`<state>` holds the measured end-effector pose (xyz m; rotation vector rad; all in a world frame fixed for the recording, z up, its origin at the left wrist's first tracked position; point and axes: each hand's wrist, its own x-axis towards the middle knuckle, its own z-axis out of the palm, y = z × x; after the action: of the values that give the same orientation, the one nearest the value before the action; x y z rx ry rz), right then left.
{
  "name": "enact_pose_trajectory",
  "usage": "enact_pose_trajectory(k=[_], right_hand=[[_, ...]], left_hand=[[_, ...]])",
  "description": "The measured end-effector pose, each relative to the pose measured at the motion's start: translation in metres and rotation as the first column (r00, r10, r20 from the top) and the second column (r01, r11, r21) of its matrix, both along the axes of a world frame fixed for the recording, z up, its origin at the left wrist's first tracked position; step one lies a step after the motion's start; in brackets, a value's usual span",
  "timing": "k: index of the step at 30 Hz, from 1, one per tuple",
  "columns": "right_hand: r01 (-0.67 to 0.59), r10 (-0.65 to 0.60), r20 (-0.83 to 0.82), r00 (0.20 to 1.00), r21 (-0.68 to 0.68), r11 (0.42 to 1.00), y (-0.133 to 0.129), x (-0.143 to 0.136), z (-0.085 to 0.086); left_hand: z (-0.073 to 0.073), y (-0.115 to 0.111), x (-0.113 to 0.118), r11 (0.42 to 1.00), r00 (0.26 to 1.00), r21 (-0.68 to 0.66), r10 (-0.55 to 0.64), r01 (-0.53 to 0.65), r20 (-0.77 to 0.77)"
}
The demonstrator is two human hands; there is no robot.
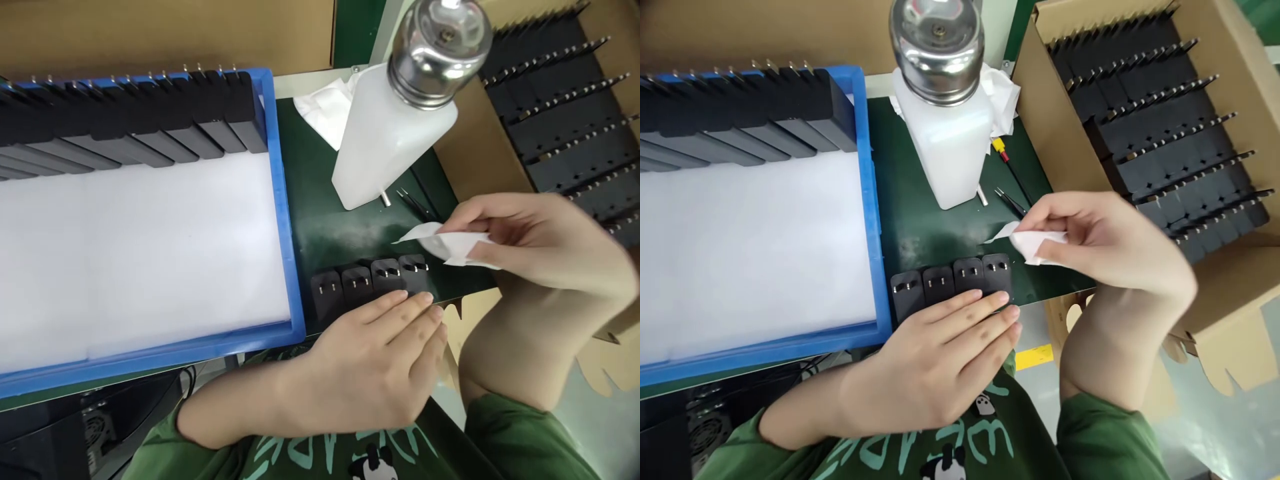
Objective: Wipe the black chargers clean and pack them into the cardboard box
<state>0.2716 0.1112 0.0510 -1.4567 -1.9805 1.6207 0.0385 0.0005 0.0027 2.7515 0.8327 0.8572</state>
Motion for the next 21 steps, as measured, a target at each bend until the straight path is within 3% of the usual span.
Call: enact_pose_trajectory(k=[3, 7, 12, 18, 21], right_hand=[[-0.065, 0.052, -0.138, 0.989, -0.092, 0.994, 0.001, -0.009, -0.023], [-0.092, 0.06, -0.175, 0.983, -0.177, 0.98, 0.007, -0.023, -0.04], [-0.172, 0.148, -0.137, 0.979, -0.181, 0.968, 0.014, -0.036, -0.04], [-0.263, 0.264, 0.019, 0.964, -0.038, 0.964, 0.022, -0.061, -0.039], [-0.34, 0.341, 0.003, 0.94, -0.084, 0.937, 0.026, -0.063, -0.035]], left_hand=[[-0.005, 0.007, 0.012, 1.0, 0.999, 0.027, -0.011, 0.013, -0.053], [-0.01, 0.01, 0.015, 0.999, 0.997, -0.032, 0.014, -0.017, -0.082], [-0.009, 0.01, 0.013, 0.99, 0.998, -0.141, 0.021, -0.029, -0.053], [-0.007, 0.01, 0.015, 0.973, 0.998, -0.222, 0.06, -0.056, 0.011], [-0.006, 0.01, 0.016, 0.974, 0.999, -0.221, 0.043, -0.04, 0.01]])
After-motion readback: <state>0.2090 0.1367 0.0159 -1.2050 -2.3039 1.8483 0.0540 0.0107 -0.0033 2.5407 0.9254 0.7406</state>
